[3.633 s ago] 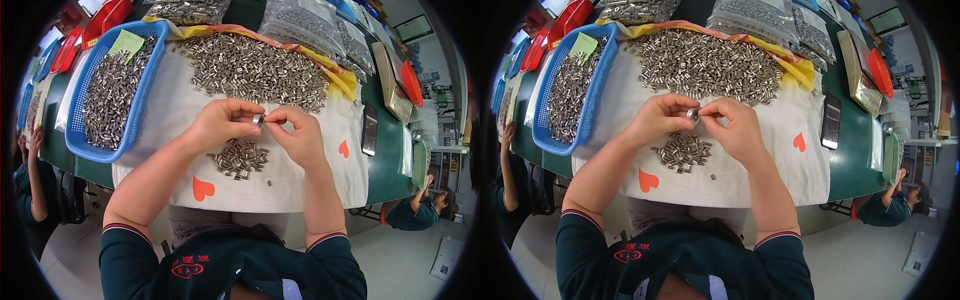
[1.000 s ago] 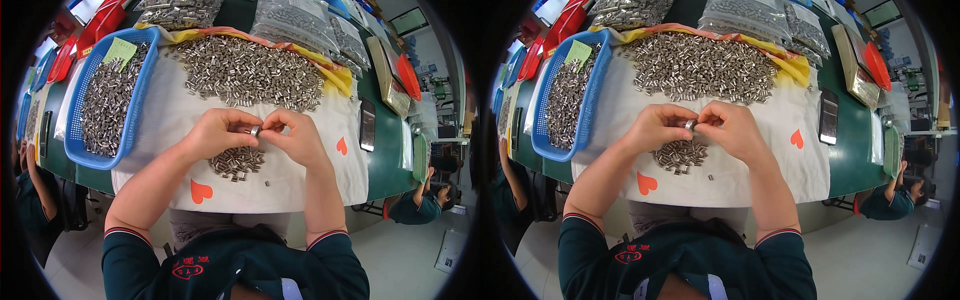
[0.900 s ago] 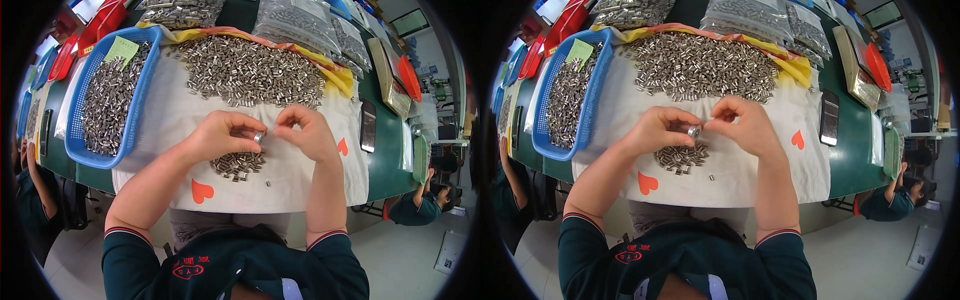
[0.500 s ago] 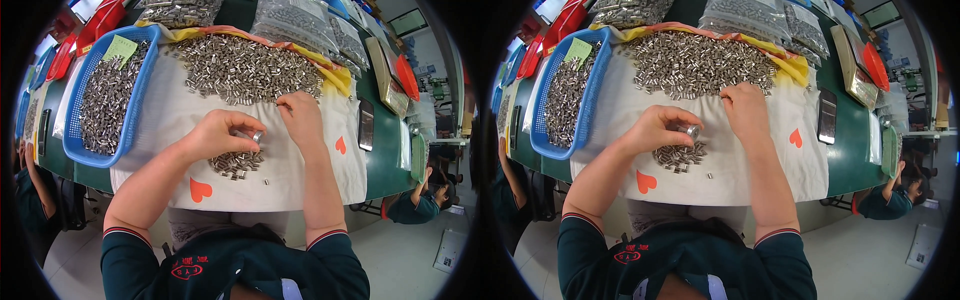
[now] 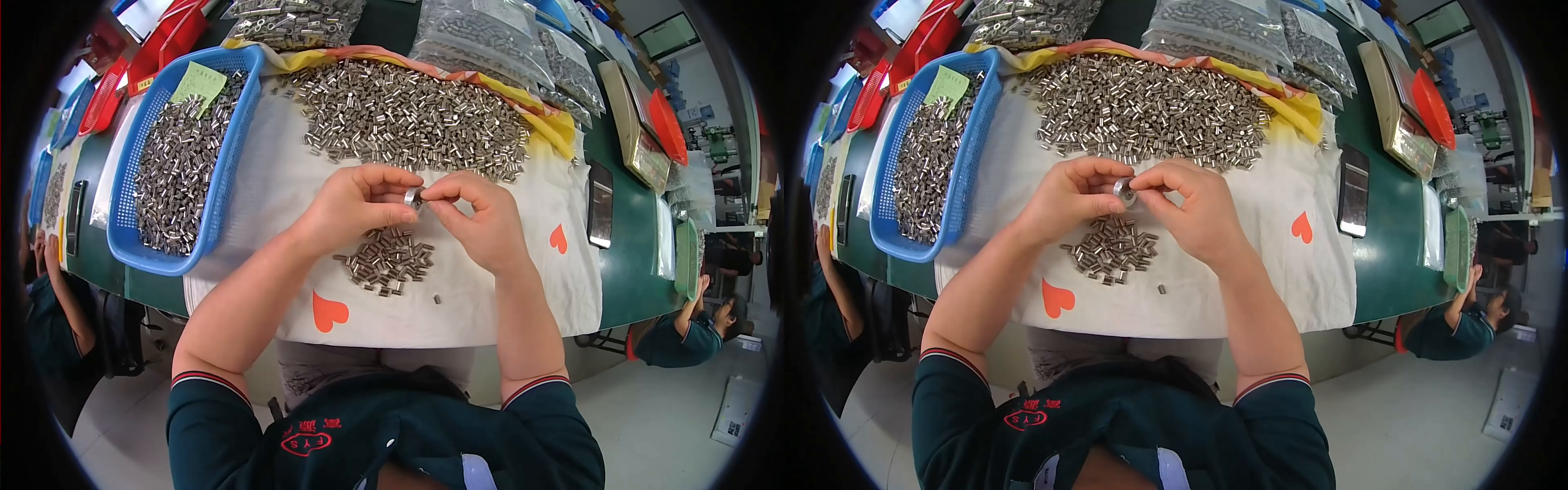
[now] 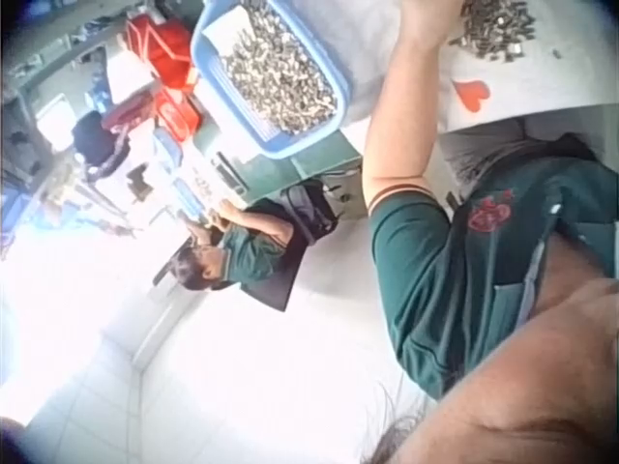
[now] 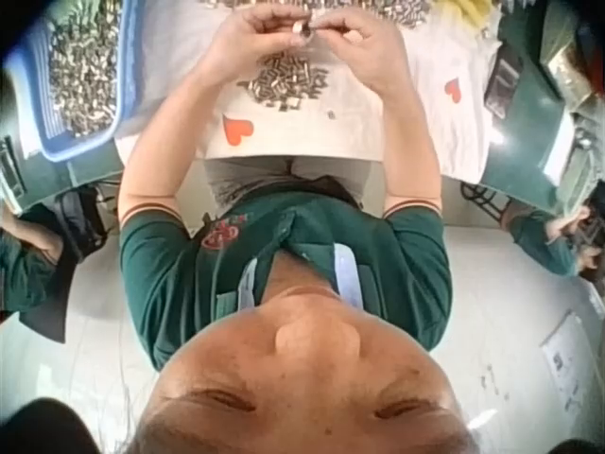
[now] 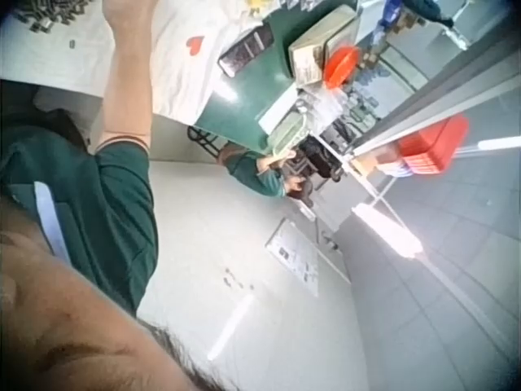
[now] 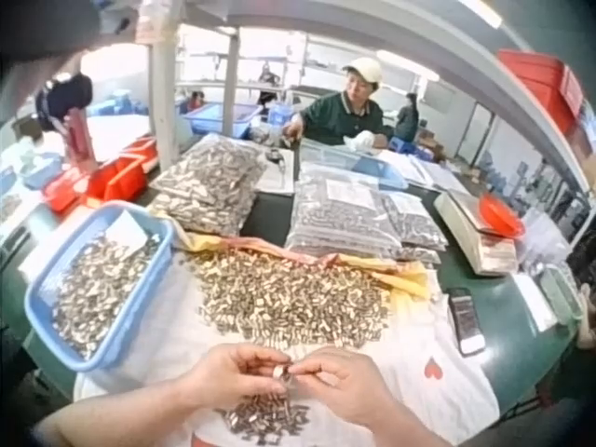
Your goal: Inspecting and sorting small metal components on a workbench in a factory setting.
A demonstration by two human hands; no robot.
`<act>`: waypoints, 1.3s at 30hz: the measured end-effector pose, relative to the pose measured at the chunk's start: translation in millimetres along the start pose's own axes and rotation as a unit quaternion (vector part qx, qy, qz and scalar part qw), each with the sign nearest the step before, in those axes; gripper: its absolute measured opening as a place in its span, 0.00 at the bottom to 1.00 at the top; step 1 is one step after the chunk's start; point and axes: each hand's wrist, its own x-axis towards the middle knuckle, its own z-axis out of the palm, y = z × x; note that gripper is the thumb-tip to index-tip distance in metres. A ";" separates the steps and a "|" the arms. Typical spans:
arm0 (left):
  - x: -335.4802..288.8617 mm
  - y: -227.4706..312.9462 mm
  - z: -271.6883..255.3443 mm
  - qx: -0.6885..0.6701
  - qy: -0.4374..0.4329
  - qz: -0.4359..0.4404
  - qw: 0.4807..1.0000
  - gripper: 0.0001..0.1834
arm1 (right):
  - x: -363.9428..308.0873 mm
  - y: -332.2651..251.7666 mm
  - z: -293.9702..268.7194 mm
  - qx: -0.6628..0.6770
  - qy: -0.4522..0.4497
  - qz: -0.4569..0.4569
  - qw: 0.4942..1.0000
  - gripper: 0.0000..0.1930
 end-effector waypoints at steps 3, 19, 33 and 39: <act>0.5 0.4 -0.1 0.003 -0.007 -0.006 1.000 0.19 | 0.4 -0.3 -1.0 -0.021 -0.019 0.008 1.000 0.04; -0.1 -3.9 4.4 0.014 0.040 -0.007 0.999 0.18 | -5.0 -1.8 15.5 -0.180 0.072 -0.096 0.976 0.06; 0.3 -5.4 2.6 0.058 0.035 -0.014 0.998 0.19 | -2.8 -5.7 -0.9 -0.044 -0.034 0.074 0.996 0.05; -1.3 -1.1 5.6 0.073 -0.002 -0.021 0.997 0.19 | -0.8 -0.1 -5.1 0.067 -0.079 0.162 0.981 0.04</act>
